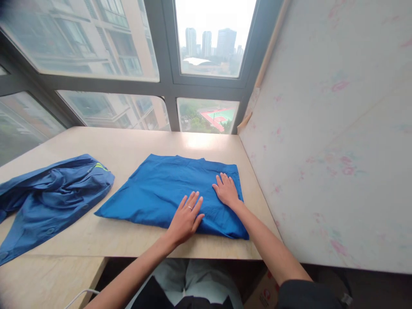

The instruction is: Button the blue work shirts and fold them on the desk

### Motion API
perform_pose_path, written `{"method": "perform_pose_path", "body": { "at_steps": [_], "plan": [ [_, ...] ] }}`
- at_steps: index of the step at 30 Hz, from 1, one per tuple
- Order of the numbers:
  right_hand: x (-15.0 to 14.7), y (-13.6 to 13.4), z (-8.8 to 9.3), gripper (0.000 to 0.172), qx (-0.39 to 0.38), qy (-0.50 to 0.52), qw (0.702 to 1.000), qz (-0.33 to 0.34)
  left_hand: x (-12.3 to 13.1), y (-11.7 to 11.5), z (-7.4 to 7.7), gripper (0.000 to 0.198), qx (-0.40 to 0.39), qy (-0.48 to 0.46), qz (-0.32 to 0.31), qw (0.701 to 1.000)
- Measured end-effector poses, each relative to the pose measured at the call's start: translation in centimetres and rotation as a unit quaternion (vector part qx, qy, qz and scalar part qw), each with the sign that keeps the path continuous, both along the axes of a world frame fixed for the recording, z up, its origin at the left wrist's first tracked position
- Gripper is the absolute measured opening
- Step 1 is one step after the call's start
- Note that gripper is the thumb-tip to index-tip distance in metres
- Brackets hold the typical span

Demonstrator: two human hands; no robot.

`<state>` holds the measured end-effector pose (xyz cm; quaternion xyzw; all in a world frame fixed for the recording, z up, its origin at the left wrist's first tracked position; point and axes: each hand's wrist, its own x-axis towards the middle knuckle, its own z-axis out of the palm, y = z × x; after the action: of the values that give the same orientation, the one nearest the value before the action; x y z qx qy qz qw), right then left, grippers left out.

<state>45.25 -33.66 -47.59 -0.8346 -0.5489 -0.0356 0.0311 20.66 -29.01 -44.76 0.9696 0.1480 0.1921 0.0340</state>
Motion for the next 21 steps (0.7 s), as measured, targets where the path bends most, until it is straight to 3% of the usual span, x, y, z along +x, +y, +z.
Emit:
{"method": "perform_pose_path", "body": {
  "at_steps": [3,6,21],
  "plan": [
    [0.0,0.0,0.0,0.061,0.003,-0.001,1.0,-0.001,-2.0,-4.0,-1.0,0.054,0.007,0.012,-0.088,0.996],
    [0.2,0.0,-0.1,0.061,0.001,-0.003,1.0,0.001,-3.4,-5.6,-1.8,0.055,0.002,0.028,-0.111,0.993],
    [3.5,0.9,0.0,0.066,0.01,0.027,0.999,0.037,-3.6,-6.4,-3.1,0.049,-0.031,0.032,-0.079,0.996]
  ]
}}
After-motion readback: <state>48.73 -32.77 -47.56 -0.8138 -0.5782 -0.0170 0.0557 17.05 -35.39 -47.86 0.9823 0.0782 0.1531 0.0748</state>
